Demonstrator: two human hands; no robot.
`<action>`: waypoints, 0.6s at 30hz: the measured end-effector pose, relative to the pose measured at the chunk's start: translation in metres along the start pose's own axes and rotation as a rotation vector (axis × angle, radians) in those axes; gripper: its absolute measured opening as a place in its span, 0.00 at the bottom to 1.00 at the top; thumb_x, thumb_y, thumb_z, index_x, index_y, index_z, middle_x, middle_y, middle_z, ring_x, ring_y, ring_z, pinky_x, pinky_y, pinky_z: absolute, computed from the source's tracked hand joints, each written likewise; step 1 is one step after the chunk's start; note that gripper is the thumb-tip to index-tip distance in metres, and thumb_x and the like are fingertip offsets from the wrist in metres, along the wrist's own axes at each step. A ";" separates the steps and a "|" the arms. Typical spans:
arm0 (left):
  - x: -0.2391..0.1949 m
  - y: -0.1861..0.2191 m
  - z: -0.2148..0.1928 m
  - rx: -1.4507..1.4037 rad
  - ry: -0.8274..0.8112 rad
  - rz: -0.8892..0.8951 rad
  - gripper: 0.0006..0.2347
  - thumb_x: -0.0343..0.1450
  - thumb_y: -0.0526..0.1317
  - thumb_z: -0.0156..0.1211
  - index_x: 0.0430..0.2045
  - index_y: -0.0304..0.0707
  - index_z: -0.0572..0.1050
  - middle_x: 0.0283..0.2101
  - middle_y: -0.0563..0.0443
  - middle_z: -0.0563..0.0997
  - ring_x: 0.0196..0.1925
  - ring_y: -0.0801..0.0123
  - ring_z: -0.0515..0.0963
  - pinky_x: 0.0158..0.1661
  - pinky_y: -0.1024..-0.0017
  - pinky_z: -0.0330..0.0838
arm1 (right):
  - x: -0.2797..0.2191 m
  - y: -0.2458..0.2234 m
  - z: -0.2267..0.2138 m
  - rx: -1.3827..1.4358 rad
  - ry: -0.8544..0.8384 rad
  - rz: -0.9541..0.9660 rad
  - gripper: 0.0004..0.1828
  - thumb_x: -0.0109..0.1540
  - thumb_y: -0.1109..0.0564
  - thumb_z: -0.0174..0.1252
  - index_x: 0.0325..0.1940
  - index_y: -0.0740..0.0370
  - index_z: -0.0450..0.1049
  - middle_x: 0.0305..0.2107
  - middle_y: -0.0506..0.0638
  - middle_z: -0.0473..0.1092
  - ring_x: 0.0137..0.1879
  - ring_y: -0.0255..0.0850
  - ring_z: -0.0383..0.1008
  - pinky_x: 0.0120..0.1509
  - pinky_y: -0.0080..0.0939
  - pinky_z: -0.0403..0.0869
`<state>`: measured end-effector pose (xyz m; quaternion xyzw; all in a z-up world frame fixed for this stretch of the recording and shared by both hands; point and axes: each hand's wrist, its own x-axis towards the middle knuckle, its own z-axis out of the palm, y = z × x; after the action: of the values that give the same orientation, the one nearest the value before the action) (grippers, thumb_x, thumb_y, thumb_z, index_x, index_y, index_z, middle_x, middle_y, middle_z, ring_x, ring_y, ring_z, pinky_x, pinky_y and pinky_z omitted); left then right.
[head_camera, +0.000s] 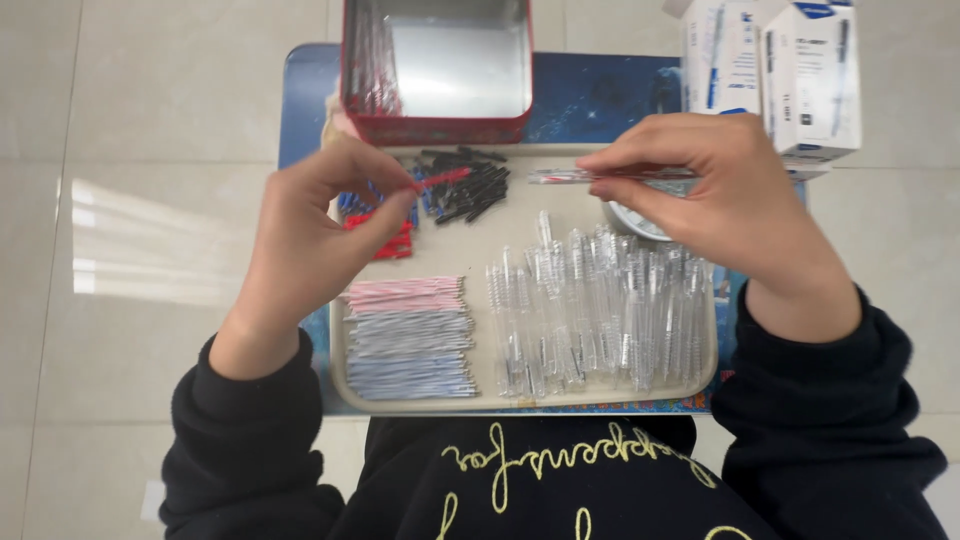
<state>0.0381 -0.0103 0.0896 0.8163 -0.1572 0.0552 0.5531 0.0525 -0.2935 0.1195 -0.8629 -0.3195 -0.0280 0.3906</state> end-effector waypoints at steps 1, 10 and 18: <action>-0.005 -0.005 -0.004 0.106 -0.089 -0.063 0.01 0.68 0.31 0.59 0.29 0.37 0.76 0.32 0.54 0.79 0.35 0.74 0.77 0.37 0.79 0.70 | -0.001 0.001 -0.001 -0.023 -0.009 -0.004 0.07 0.58 0.69 0.63 0.41 0.67 0.77 0.32 0.54 0.75 0.38 0.39 0.76 0.45 0.32 0.76; -0.025 -0.069 -0.006 0.533 -0.058 0.049 0.03 0.68 0.30 0.59 0.31 0.37 0.78 0.29 0.51 0.80 0.37 0.59 0.72 0.35 0.65 0.67 | -0.002 0.000 0.001 -0.073 -0.035 -0.028 0.07 0.58 0.69 0.63 0.41 0.69 0.77 0.32 0.55 0.75 0.39 0.41 0.76 0.46 0.34 0.76; -0.021 -0.028 0.010 0.039 -0.153 -0.105 0.11 0.72 0.38 0.45 0.41 0.32 0.73 0.41 0.46 0.79 0.42 0.63 0.78 0.40 0.71 0.72 | -0.004 0.003 0.014 -0.184 -0.090 -0.123 0.09 0.57 0.65 0.63 0.42 0.65 0.78 0.31 0.52 0.75 0.34 0.38 0.74 0.40 0.33 0.74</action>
<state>0.0265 -0.0060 0.0550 0.8360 -0.1550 -0.0335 0.5254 0.0484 -0.2871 0.1068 -0.8743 -0.3850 -0.0423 0.2926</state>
